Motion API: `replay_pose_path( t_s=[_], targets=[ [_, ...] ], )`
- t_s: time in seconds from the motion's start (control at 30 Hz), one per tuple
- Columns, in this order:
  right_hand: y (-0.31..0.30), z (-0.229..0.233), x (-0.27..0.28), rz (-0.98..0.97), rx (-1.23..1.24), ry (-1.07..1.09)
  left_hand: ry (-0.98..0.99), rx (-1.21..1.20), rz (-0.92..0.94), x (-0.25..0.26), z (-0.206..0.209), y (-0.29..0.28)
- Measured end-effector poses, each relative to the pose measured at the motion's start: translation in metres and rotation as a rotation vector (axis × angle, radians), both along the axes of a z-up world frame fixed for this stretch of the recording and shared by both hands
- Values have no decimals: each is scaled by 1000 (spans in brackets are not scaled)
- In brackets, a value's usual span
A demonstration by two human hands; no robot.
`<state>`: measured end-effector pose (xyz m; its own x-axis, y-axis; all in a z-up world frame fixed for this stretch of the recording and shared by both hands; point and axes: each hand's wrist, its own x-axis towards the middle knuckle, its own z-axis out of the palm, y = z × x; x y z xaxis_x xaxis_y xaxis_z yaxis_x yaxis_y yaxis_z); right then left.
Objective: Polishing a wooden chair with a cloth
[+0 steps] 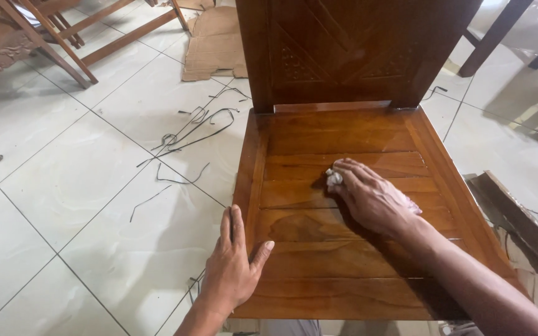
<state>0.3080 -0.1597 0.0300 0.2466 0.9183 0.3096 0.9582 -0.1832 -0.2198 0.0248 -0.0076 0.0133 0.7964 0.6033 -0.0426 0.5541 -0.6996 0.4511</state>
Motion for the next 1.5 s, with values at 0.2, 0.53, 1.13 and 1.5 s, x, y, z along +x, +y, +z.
replay_pose_path(
  t_s=[0.2, 0.53, 1.13, 1.5],
  targets=[
    [-15, 3, 7, 51, -17, -49, -4, -1, -15, 2, 3, 1],
    [-23, 8, -1, -15, -56, -92, -40, -17, -13, 0, 3, -1],
    [13, 2, -5, 48, 119, 69, 6, 55, 36, -1, 10, -9],
    [-47, 5, 31, 64, 23, 11, -164, 3, -24, 0, -3, 0]
  ],
)
